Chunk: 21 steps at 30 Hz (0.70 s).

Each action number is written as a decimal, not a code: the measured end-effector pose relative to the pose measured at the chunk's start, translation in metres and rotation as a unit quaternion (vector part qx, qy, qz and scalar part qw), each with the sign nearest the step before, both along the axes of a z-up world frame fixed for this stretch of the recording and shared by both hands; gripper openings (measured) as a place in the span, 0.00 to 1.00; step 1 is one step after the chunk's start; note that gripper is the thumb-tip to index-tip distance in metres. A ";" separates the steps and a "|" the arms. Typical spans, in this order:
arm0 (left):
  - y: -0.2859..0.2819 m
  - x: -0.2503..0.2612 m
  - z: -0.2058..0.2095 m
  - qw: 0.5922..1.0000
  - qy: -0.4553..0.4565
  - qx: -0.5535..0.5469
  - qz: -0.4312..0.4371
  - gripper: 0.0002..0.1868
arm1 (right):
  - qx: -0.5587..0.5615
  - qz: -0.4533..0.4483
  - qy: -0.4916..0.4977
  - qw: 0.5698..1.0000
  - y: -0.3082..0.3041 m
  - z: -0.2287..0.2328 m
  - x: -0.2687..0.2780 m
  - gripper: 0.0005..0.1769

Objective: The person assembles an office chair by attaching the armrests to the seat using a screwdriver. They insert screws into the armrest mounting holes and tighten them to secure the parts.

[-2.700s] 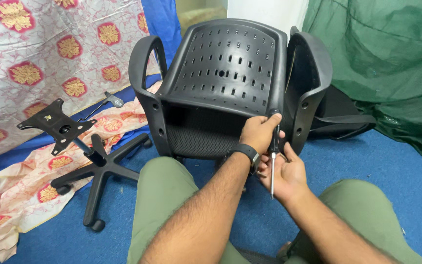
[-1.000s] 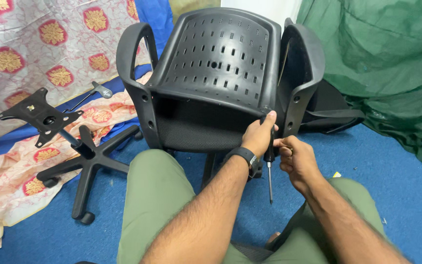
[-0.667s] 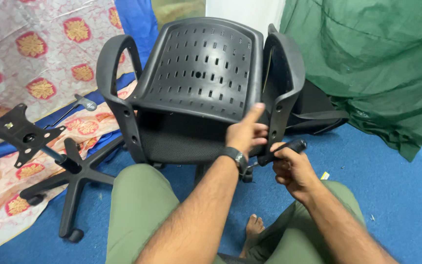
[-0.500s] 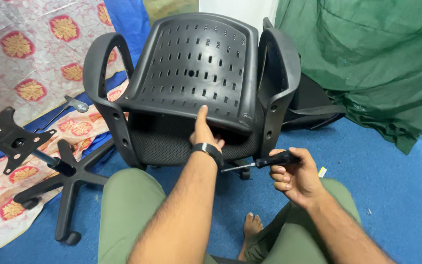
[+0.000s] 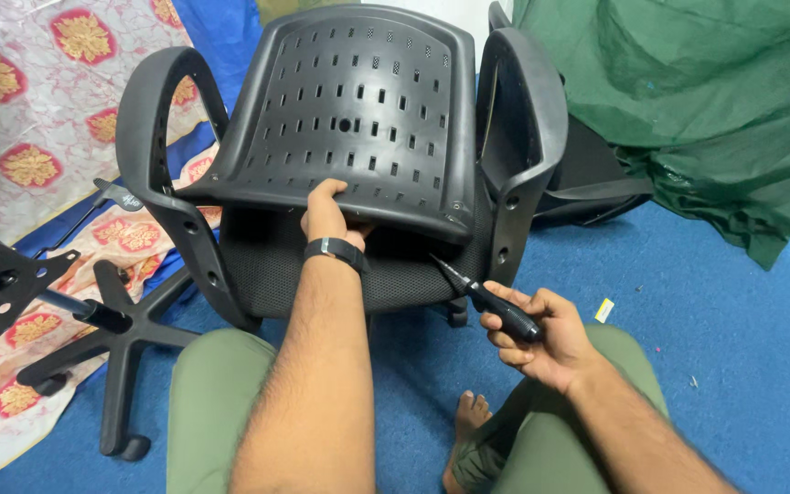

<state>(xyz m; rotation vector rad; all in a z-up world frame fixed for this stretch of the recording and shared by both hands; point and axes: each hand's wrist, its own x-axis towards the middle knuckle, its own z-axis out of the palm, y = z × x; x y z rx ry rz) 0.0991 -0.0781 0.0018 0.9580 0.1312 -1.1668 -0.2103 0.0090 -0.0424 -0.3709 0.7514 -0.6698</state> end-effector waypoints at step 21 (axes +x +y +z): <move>0.049 -0.046 -0.115 0.952 0.242 -0.186 0.019 0.20 | 0.072 0.042 0.101 0.991 0.009 0.028 0.003 0.19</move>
